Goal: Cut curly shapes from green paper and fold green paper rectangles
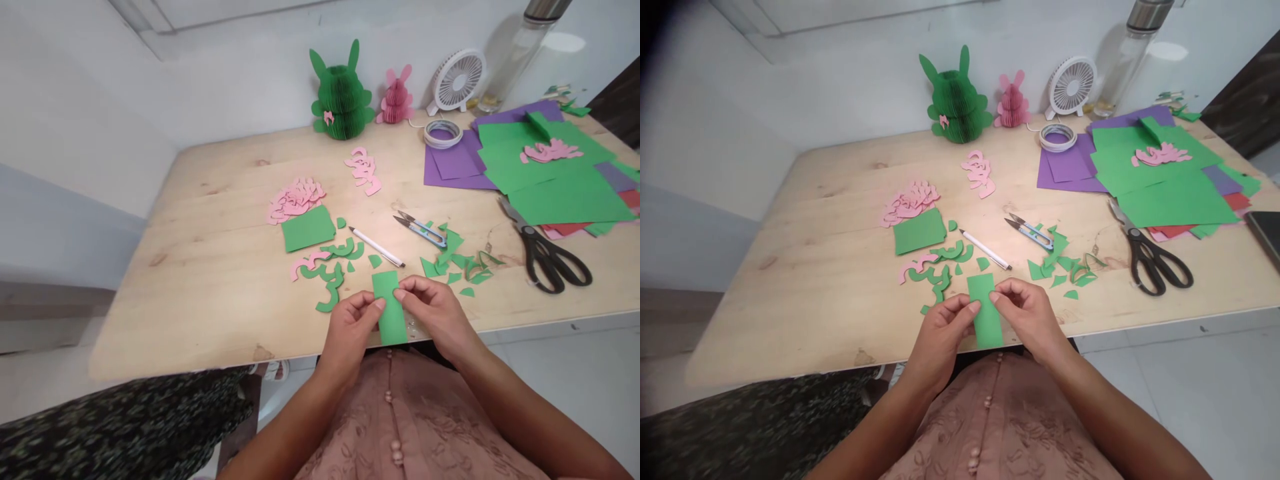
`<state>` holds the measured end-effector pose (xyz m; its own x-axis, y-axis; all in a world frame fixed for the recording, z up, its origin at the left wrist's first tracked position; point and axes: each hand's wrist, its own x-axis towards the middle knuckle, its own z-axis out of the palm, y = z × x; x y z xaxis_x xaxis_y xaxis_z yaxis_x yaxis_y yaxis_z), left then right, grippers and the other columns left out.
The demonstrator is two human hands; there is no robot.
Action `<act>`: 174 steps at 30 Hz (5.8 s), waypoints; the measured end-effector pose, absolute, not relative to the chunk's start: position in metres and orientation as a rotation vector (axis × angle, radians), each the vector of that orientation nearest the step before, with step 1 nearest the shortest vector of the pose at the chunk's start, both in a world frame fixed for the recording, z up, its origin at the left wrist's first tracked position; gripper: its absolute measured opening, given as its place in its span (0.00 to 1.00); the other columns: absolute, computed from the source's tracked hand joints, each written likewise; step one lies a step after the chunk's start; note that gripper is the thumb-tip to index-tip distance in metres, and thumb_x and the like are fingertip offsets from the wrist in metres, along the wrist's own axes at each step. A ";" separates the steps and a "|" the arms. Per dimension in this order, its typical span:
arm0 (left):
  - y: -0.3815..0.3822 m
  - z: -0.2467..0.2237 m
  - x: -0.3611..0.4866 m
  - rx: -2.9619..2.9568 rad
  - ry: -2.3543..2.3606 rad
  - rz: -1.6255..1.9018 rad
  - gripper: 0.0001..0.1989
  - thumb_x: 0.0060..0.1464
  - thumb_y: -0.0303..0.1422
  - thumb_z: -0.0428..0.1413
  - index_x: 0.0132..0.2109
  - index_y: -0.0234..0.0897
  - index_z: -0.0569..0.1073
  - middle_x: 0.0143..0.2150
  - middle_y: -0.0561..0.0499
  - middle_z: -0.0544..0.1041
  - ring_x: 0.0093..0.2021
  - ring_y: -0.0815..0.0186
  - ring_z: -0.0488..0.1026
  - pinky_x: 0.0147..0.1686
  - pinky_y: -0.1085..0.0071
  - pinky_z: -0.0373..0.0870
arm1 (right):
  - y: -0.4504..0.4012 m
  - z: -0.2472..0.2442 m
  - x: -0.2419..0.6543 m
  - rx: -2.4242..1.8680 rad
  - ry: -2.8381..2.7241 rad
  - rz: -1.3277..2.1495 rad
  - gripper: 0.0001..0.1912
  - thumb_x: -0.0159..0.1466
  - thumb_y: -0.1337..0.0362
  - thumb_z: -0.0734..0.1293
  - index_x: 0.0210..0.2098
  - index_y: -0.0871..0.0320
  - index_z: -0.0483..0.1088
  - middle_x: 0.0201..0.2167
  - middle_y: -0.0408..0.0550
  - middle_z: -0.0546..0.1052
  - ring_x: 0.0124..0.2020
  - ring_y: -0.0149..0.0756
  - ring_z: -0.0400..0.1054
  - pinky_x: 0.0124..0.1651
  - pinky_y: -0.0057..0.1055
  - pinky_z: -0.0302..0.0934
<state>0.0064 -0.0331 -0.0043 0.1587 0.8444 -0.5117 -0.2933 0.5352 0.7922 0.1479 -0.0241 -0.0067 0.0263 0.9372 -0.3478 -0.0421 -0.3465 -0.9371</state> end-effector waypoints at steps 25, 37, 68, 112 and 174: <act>-0.038 -0.005 -0.022 0.890 1.174 0.753 0.11 0.51 0.39 0.58 0.35 0.34 0.76 0.23 0.51 0.75 0.23 0.68 0.70 0.26 0.73 0.65 | -0.017 -0.023 0.153 -1.474 -0.815 1.312 0.14 0.53 0.52 0.72 0.26 0.57 0.72 0.21 0.41 0.69 0.22 0.31 0.60 0.26 0.28 0.56; 0.075 -0.015 -0.104 2.497 1.696 0.557 0.08 0.56 0.29 0.54 0.42 0.38 0.75 0.50 0.41 0.76 0.53 0.54 0.70 0.51 0.57 0.67 | -0.023 -0.031 0.151 -1.455 -0.794 1.374 0.15 0.52 0.52 0.73 0.27 0.58 0.73 0.22 0.43 0.69 0.24 0.33 0.61 0.29 0.29 0.59; 0.095 -0.033 -0.116 2.257 1.801 0.743 0.09 0.55 0.28 0.50 0.37 0.39 0.75 0.37 0.46 0.79 0.41 0.58 0.74 0.44 0.63 0.67 | 0.034 -0.004 0.131 -1.457 -2.381 0.913 0.08 0.60 0.67 0.62 0.28 0.55 0.73 0.27 0.43 0.77 0.27 0.35 0.69 0.29 0.29 0.55; -0.028 -0.025 -0.052 2.737 1.315 0.870 0.19 0.58 0.31 0.51 0.56 0.31 0.67 0.57 0.37 0.72 0.63 0.53 0.62 0.62 0.50 0.56 | -0.025 -0.012 0.153 -1.449 -0.909 1.331 0.28 0.57 0.55 0.71 0.56 0.53 0.70 0.39 0.46 0.78 0.36 0.38 0.70 0.35 0.31 0.67; 0.091 -0.025 -0.022 3.073 1.092 0.262 0.11 0.57 0.22 0.48 0.30 0.37 0.69 0.29 0.49 0.75 0.33 0.62 0.67 0.40 0.63 0.59 | -0.046 -0.015 0.206 -1.464 -0.641 1.049 0.20 0.56 0.57 0.72 0.47 0.52 0.75 0.46 0.50 0.78 0.50 0.46 0.71 0.52 0.41 0.67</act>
